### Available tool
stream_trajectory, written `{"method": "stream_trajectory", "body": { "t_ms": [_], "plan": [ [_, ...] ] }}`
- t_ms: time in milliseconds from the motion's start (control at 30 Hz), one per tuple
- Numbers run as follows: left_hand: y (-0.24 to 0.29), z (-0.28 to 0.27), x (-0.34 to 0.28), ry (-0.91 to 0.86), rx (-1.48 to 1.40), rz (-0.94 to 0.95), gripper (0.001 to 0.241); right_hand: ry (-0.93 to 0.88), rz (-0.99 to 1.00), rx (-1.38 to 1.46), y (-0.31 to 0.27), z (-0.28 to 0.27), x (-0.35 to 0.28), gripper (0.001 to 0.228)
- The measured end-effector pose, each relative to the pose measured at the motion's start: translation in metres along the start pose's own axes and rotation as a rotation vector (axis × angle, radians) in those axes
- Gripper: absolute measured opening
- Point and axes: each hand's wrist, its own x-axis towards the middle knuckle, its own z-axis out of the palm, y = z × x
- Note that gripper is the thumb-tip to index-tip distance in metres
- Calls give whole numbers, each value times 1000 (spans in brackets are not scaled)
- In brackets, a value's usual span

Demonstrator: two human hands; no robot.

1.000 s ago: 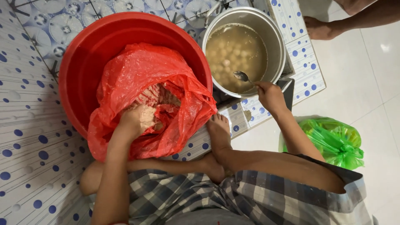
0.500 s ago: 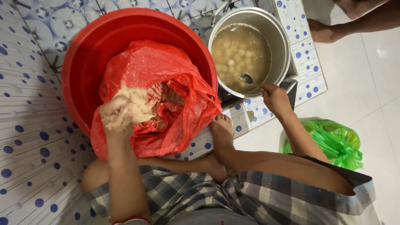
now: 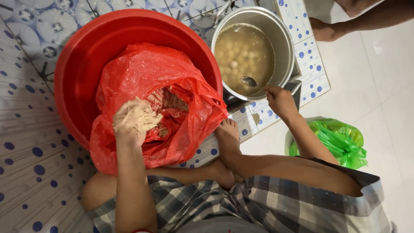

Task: The person forms meatballs from a meat mixture and scoops them into a pot of water using a spoon.

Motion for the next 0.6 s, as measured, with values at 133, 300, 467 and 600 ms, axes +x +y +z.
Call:
{"method": "stream_trajectory", "body": {
  "t_ms": [133, 300, 467, 600],
  "plan": [
    [21, 59, -6, 166, 49, -137, 30, 16, -13, -19, -3, 3, -4, 26],
    [20, 96, -11, 330, 61, -281, 29, 18, -19, 52, 3, 11, -6, 25],
    [34, 140, -3, 276, 847, -256, 25, 2, -4, 42, -1, 8, -5, 23],
    [2, 90, -18, 37, 738, -16, 52, -21, 4, 26, 7, 10, -5, 25]
  ]
}}
